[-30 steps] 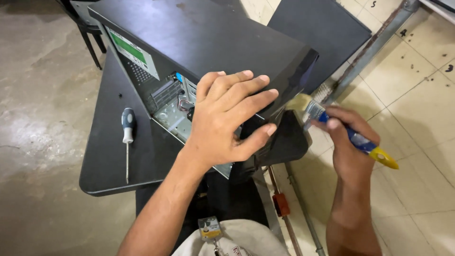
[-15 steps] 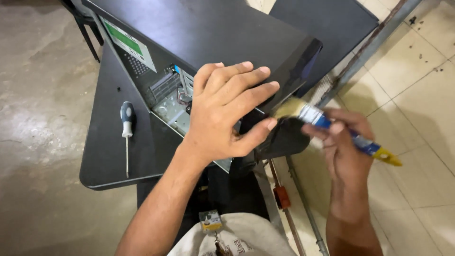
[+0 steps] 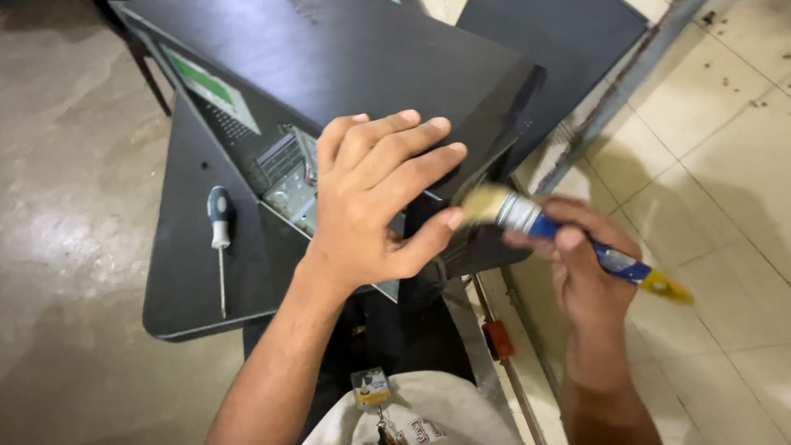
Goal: The person uses a brush to clean the interior components of an open desktop computer case, including the motherboard and power supply. They then rotate the case to clean the exterior vents and back panel, and finally return to cleaning the interior.
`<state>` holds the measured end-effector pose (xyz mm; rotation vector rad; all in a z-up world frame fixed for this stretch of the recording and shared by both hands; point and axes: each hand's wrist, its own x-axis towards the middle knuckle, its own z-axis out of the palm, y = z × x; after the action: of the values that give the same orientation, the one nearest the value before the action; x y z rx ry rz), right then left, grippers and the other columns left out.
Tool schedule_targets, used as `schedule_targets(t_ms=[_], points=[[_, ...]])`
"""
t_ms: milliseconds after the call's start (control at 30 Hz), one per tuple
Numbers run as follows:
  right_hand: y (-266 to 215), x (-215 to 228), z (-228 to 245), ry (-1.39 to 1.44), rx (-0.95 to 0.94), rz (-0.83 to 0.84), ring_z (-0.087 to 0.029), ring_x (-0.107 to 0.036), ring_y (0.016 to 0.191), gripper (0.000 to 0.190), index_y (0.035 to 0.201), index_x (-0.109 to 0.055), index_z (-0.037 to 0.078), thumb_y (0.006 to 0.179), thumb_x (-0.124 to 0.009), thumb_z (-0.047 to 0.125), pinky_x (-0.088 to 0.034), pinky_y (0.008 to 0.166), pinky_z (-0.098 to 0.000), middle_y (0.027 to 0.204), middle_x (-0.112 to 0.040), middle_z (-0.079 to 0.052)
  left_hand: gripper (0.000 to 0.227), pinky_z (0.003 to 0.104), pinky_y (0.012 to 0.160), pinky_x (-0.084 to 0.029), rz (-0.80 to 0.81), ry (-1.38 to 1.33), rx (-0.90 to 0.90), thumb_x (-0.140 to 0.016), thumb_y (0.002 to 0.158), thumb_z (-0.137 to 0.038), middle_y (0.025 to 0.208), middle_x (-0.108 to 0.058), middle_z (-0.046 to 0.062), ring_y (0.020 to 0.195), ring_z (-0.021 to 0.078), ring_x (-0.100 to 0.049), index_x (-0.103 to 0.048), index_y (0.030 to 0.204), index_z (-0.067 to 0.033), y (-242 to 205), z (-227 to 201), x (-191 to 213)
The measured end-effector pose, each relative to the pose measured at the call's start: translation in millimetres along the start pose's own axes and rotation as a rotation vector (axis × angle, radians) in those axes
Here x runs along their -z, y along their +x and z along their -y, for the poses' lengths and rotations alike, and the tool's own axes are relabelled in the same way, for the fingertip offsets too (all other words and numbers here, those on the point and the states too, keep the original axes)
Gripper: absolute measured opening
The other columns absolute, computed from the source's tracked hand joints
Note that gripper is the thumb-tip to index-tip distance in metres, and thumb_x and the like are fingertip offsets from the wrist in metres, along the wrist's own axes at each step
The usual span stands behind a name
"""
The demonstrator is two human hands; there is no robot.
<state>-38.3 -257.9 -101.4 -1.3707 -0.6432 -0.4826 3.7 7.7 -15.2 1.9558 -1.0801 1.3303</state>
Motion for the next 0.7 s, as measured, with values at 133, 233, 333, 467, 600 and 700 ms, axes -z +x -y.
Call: schedule_targets(t_ms=[133,233,333,467,600,700], points=[[-3,-9,6,-0.151,-0.001,-0.245,-0.043,-0.078,0.121,0.029,0.126,-0.068,-0.005,0.113,-0.064,0.02,-0.078,0.095,-0.0468,0.134,-0.069,-0.03,0.037,0.048,0.106,-0.04,0.002,0.012,0.011,-0.064,0.104,-0.04,0.132,-0.078,0.009,0.122,0.0324,-0.073,-0.08,0.124,-0.0122,-1,1,-2],[11,-13,5,-0.701,0.048,-0.256,-0.034,-0.067,0.139,0.027,0.129,-0.073,0.001,0.118,-0.062,0.023,-0.056,0.12,-0.045,0.138,-0.07,-0.024,0.039,0.047,0.109,-0.039,0.009,0.024,0.012,-0.063,0.104,-0.04,0.132,-0.078,0.009,0.123,0.0319,-0.072,-0.081,0.123,-0.0119,0,0,0],[5,17,-9,0.08,-0.061,0.181,-0.017,-0.081,0.094,0.013,0.119,-0.075,0.011,0.115,-0.064,0.019,-0.072,0.077,-0.0243,0.113,-0.079,-0.009,0.038,0.047,0.111,-0.037,-0.004,0.017,0.012,-0.063,0.103,-0.04,0.13,-0.079,0.01,0.122,0.0314,-0.072,-0.081,0.122,-0.0119,-2,0,-2],[-1,33,-4,0.25,-0.125,0.373,-0.033,-0.084,0.106,0.017,0.127,-0.075,0.011,0.111,-0.067,0.011,-0.079,0.089,-0.0373,0.135,-0.073,-0.024,0.039,0.047,0.11,-0.036,0.032,0.014,-0.009,-0.063,0.105,-0.04,0.131,-0.079,0.011,0.123,0.0329,-0.073,-0.08,0.125,-0.0109,1,2,2],[-5,25,5,-0.243,-0.147,0.192,-0.029,-0.082,0.106,0.023,0.124,-0.069,0.005,0.115,-0.056,0.023,-0.065,0.107,-0.0462,0.123,-0.076,-0.018,0.039,0.048,0.11,-0.036,0.026,0.029,0.003,-0.062,0.105,-0.041,0.131,-0.078,0.009,0.123,0.0319,-0.071,-0.081,0.124,-0.0116,1,-1,0],[-26,32,-9,-0.037,-0.197,0.384,-0.028,-0.085,0.104,0.02,0.121,-0.073,0.009,0.113,-0.059,0.021,-0.069,0.106,-0.0464,0.125,-0.077,-0.016,0.04,0.048,0.111,-0.035,0.059,0.038,0.016,-0.061,0.106,-0.042,0.133,-0.077,0.009,0.125,0.0317,-0.07,-0.081,0.125,-0.0115,0,-1,5]])
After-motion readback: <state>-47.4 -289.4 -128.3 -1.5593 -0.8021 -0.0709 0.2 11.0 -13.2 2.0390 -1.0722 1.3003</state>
